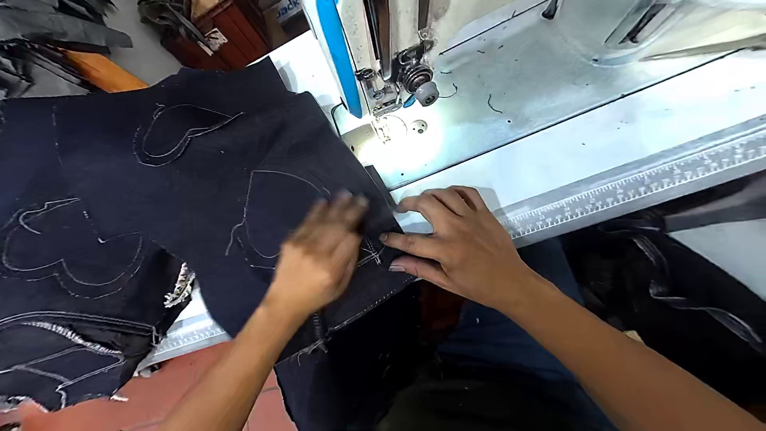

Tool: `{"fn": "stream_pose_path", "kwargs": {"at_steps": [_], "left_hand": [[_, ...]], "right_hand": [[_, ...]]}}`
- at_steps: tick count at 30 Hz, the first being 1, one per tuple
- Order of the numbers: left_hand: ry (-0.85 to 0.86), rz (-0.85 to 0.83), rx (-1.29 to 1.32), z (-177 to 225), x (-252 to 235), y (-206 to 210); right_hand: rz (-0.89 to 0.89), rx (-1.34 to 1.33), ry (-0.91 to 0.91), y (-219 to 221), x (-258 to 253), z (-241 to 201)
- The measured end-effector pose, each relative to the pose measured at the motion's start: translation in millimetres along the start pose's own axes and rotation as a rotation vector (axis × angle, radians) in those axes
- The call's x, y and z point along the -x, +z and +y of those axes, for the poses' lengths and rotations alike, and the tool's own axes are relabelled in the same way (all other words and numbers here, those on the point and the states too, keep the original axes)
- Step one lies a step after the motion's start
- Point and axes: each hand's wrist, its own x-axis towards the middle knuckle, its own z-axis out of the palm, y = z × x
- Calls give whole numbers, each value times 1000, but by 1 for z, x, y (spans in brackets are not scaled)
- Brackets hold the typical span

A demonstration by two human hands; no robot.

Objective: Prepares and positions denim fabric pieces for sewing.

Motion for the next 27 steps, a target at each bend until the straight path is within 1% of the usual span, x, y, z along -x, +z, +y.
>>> {"fn": "stream_pose_path", "kwargs": {"at_steps": [1, 3, 5, 7, 10, 13, 16, 19, 22, 24, 27], "left_hand": [[-25, -90, 120, -3, 4, 9], [-63, -183, 282, -16, 5, 10], [-56, -195, 341, -19, 8, 7], [-48, -169, 377, -21, 6, 4], [-21, -211, 331, -20, 2, -3], [19, -182, 230, -14, 4, -7], [72, -214, 184, -11, 10, 3], [2, -210, 180, -7, 7, 3], [-138, -123, 164, -5, 0, 6], [-142, -126, 158, -7, 0, 15], [-122, -177, 108, -6, 0, 17]], "right_hand": [[19, -6, -9, 1, 0, 1], [93, -5, -13, 5, 4, 1], [175, -6, -5, 8, 10, -1], [211, -9, 5, 8, 10, -1], [272, -26, 18, 11, 12, -1], [314, -30, 34, 11, 12, -1], [313, -43, 22, 10, 13, 0], [308, -69, 7, 10, 13, 1], [288, -119, 6, 8, 13, 0], [267, -133, -9, 7, 12, 0], [272, -123, -41, 8, 14, 1]]}}
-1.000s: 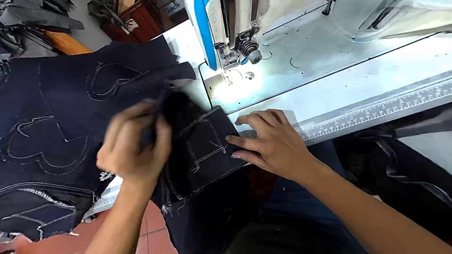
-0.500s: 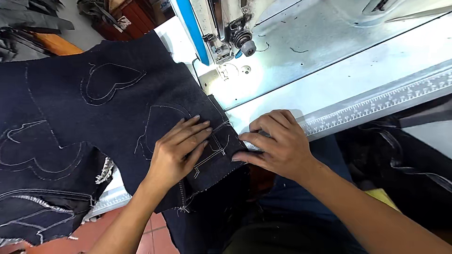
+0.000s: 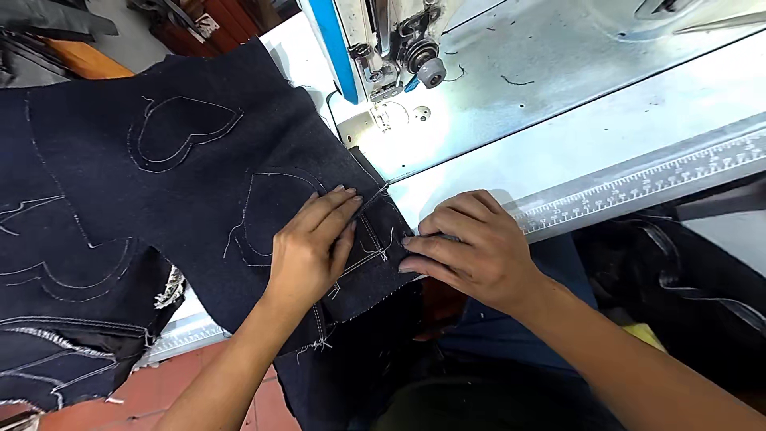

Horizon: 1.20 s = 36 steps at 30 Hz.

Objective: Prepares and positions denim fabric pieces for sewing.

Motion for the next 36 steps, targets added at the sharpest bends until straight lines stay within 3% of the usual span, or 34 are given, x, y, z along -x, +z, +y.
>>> {"fn": "stream_pose_path", "kwargs": {"at_steps": [5, 8, 12, 15, 21, 27, 32, 36], "left_hand": [[107, -59, -264, 12, -2, -3], [149, -90, -354, 18, -6, -13], [-85, 83, -73, 13, -22, -49], [-140, 132, 0, 8, -26, -59], [-38, 142, 3, 22, -13, -45], [102, 107, 148, 8, -11, -24], [135, -132, 300, -9, -3, -6], [114, -109, 317, -7, 0, -7]], "right_hand": [[55, 18, -16, 3, 4, -2], [-27, 90, 16, 1, 1, -3], [-254, 130, 85, -7, -11, -7], [-307, -1, 165, -12, -37, -1], [-549, 91, 59, 17, -98, 47], [-683, 127, 33, 20, -100, 43], [-927, 139, -9, 0, -114, 50], [-1050, 187, -4, -2, -124, 45]]}}
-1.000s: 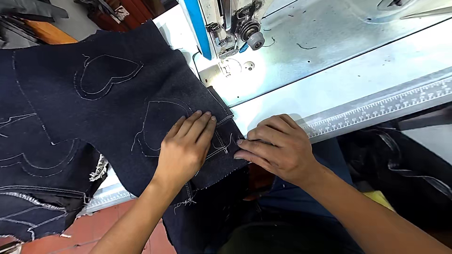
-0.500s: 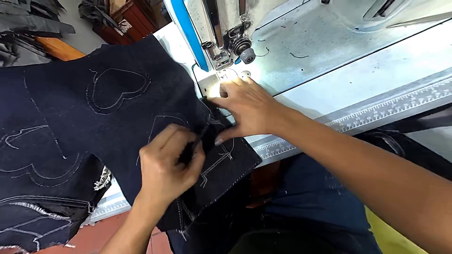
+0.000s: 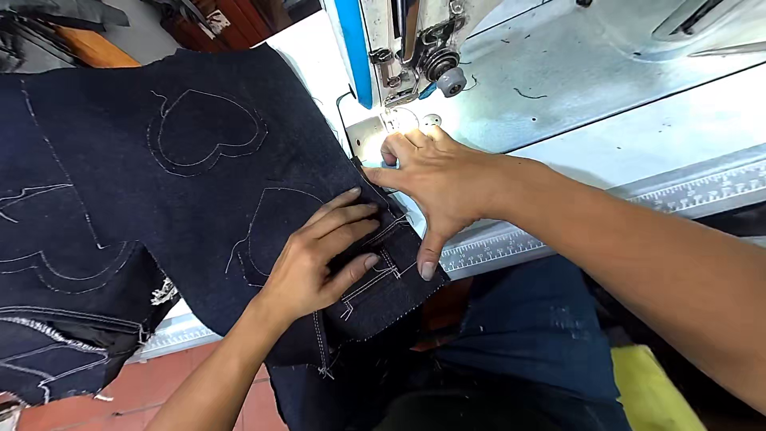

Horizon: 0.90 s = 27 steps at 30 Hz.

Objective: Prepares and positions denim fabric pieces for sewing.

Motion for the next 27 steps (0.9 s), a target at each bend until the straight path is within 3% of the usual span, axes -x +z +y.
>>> {"fn": "stream_pose_path", "kwargs": {"at_steps": [4, 7, 9, 12, 15, 20, 27], "left_hand": [[27, 75, -62, 1, -8, 0], [16, 70, -179, -3, -6, 7], [-4, 37, -167, -4, -6, 7], [-16, 2, -126, -5, -6, 4], [16, -10, -175, -3, -4, 3], [119, -1, -338, 8, -9, 3], [136, 19, -341, 9, -12, 7]], "right_hand": [[-111, 6, 54, -10, -5, -8], [-59, 19, 55, -9, -2, -12], [139, -89, 65, 2, 15, -17], [571, -265, 35, 43, 53, -23], [806, -193, 12, 84, 74, -37], [814, -109, 5, 87, 73, -38], [760, -109, 3, 86, 73, -37]]}}
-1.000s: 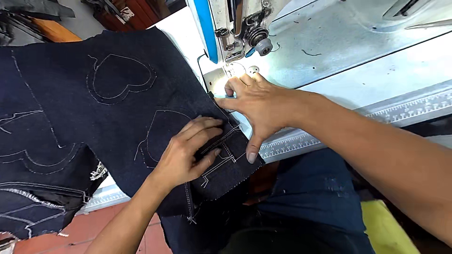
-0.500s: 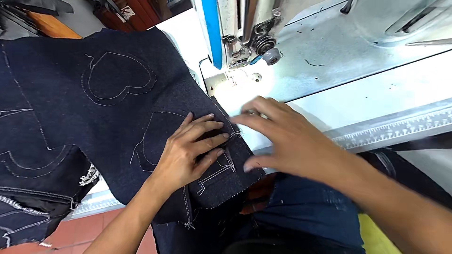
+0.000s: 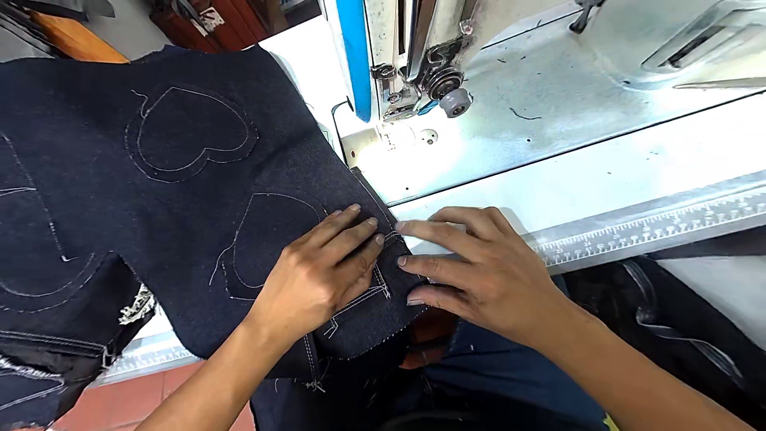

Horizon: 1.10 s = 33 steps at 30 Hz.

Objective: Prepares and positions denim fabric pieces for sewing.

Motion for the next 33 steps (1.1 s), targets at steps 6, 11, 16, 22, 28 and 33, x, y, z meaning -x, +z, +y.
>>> {"fn": "stream_pose_path", "kwargs": {"at_steps": [6, 11, 16, 22, 28, 33], "left_hand": [[-368, -51, 16, -20, -3, 1], [-404, -163, -25, -25, -26, 15], [-291, -182, 61, -56, -56, 18], [-187, -216, 146, -91, -74, 22], [-113, -69, -102, -39, -40, -20], [179, -149, 405, -36, 7, -3]], "right_hand": [[-116, 21, 3, -2, -4, -6], [-160, -12, 23, -18, 3, 3], [-166, -17, 73, -23, 2, 9], [-162, 28, 113, -13, -7, 5], [-224, -7, 109, -22, -9, 9], [-258, -3, 81, -25, -30, 26]]}}
